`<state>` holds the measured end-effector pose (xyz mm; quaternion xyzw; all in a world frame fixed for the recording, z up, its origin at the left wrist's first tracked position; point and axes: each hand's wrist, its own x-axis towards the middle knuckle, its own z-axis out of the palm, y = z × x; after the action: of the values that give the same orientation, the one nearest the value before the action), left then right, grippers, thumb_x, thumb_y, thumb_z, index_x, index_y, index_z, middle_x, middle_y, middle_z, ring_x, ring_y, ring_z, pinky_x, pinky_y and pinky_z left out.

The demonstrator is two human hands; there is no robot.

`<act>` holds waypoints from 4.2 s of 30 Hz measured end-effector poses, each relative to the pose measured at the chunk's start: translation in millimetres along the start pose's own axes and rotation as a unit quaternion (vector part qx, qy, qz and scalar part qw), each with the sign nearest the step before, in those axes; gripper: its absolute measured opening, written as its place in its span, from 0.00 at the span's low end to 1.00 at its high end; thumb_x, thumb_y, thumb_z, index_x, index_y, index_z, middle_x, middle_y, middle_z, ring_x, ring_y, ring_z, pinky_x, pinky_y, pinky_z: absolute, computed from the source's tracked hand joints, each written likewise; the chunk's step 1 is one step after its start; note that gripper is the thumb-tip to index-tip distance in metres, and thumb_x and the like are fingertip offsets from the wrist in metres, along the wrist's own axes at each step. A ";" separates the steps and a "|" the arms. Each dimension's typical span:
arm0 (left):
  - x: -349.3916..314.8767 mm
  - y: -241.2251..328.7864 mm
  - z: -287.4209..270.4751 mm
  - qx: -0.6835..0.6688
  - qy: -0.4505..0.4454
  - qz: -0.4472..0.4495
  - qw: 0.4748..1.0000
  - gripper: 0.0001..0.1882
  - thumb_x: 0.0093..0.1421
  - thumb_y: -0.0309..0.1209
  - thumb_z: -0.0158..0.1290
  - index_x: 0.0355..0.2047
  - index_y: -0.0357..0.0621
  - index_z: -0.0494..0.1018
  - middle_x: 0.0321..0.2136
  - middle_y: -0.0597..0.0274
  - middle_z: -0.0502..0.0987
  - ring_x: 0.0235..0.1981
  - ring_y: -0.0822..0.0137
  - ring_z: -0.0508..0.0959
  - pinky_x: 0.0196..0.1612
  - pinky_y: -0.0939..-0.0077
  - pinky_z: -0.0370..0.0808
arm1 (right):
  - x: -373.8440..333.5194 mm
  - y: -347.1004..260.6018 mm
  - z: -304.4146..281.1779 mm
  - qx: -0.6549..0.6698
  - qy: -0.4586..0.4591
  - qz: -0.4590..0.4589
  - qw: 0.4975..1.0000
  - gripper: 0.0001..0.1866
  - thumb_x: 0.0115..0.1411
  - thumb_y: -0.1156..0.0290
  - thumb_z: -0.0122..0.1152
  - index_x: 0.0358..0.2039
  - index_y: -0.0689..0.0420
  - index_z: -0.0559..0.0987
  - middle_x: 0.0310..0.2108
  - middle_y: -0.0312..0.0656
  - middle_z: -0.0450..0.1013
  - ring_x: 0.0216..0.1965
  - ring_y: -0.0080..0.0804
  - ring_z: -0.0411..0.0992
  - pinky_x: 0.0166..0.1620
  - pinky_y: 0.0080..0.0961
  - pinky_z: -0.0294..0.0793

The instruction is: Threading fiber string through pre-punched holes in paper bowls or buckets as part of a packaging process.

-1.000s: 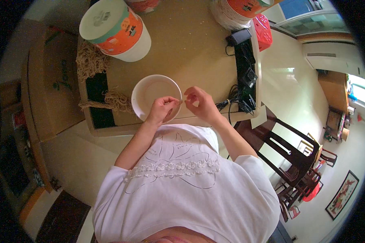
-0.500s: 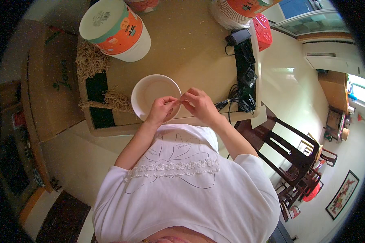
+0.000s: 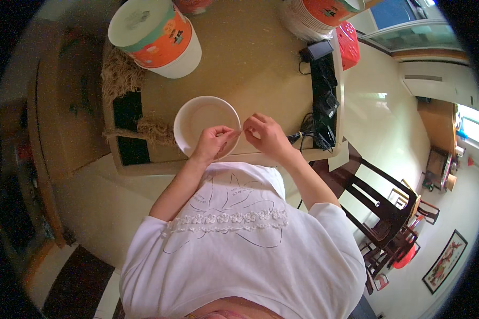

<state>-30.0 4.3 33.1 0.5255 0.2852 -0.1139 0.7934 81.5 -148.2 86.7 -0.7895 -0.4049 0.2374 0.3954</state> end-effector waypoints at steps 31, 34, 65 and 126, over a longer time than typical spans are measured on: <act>8.0 -17.6 -2.8 -0.036 0.009 0.061 0.997 0.07 0.59 0.30 0.54 0.34 0.40 0.78 0.22 0.75 0.73 0.22 0.83 0.68 0.24 0.89 0.63 | 7.1 29.8 17.7 0.207 -0.017 0.152 0.966 0.04 0.59 0.75 0.58 0.32 0.62 0.74 0.24 0.33 0.70 0.27 0.19 0.68 0.31 0.17 0.68; 6.1 -13.4 -4.6 -0.028 0.001 0.042 0.999 0.08 0.58 0.30 0.54 0.34 0.38 0.78 0.25 0.72 0.75 0.26 0.82 0.71 0.28 0.88 0.67 | 6.5 35.4 19.0 0.278 -0.027 0.194 0.941 0.05 0.60 0.74 0.57 0.32 0.62 0.74 0.24 0.31 0.69 0.27 0.16 0.66 0.31 0.14 0.67; 2.6 -16.5 -7.8 0.051 0.009 0.067 0.996 0.07 0.56 0.23 0.54 0.34 0.38 0.79 0.29 0.65 0.80 0.32 0.77 0.75 0.39 0.82 0.72 | 12.4 1.3 10.7 0.012 -0.068 0.030 0.997 0.07 0.53 0.75 0.62 0.34 0.57 0.79 0.28 0.41 0.71 0.26 0.30 0.70 0.30 0.25 0.71; 0.8 -6.2 -20.2 0.234 0.080 0.136 0.959 0.04 0.48 0.27 0.56 0.22 0.38 0.75 0.20 0.55 0.77 0.23 0.64 0.78 0.29 0.72 0.74 | 8.6 -10.9 23.9 -0.115 -0.084 0.010 0.990 0.03 0.51 0.73 0.58 0.26 0.56 0.75 0.26 0.43 0.72 0.27 0.39 0.74 0.31 0.33 0.73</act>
<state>-39.0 19.9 22.1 0.7379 0.2390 -0.0263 0.6307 64.8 -126.9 81.4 -0.8111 -0.4533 0.2589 0.2637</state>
